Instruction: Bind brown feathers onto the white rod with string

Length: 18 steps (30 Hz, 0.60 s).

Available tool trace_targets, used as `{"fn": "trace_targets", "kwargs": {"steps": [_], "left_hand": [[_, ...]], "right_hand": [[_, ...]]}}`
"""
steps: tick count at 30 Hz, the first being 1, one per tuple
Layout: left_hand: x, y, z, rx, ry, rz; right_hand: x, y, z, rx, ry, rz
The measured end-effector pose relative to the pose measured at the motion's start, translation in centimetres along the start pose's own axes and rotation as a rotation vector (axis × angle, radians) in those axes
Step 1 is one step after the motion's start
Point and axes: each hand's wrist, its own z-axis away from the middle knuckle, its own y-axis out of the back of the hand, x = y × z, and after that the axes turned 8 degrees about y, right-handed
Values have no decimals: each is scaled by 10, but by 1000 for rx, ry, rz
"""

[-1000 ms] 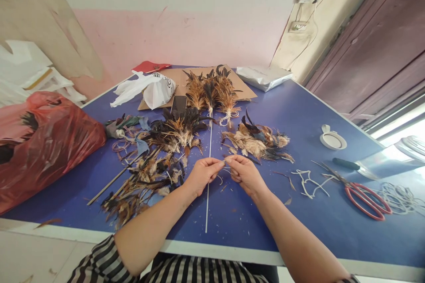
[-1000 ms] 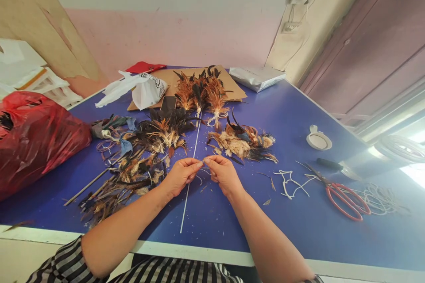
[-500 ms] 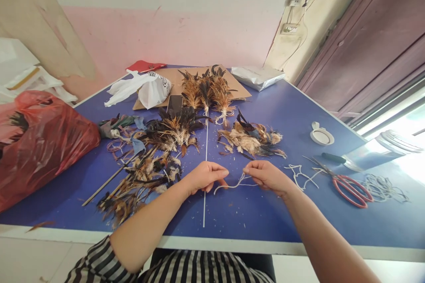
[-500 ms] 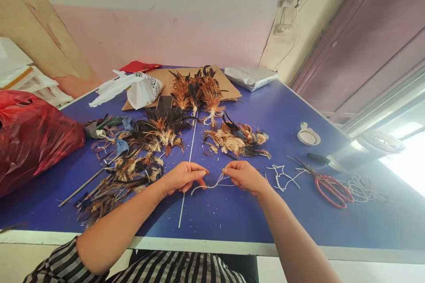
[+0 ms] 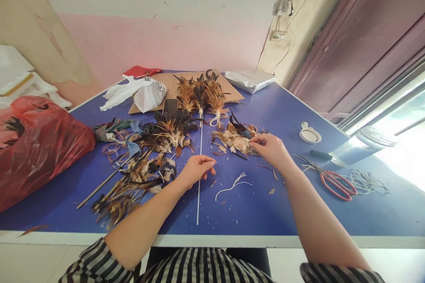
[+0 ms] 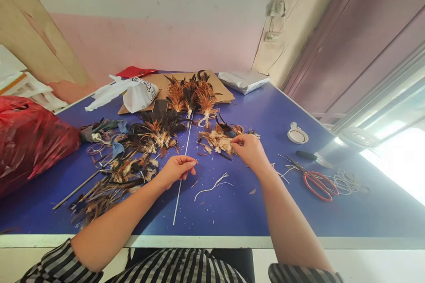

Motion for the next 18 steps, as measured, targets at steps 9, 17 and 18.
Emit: {"fn": "trace_targets", "kwargs": {"steps": [9,17,18], "left_hand": [[23,-4,-9,-32,23,57],[14,-25,-47,-88,151,328],[12,-26,-50,-89,165,361]], "right_hand": [[16,-59,-28,-41,-11,190],[22,-66,-25,84,-42,-139],[21,-66,-24,97,-72,-250]]}}
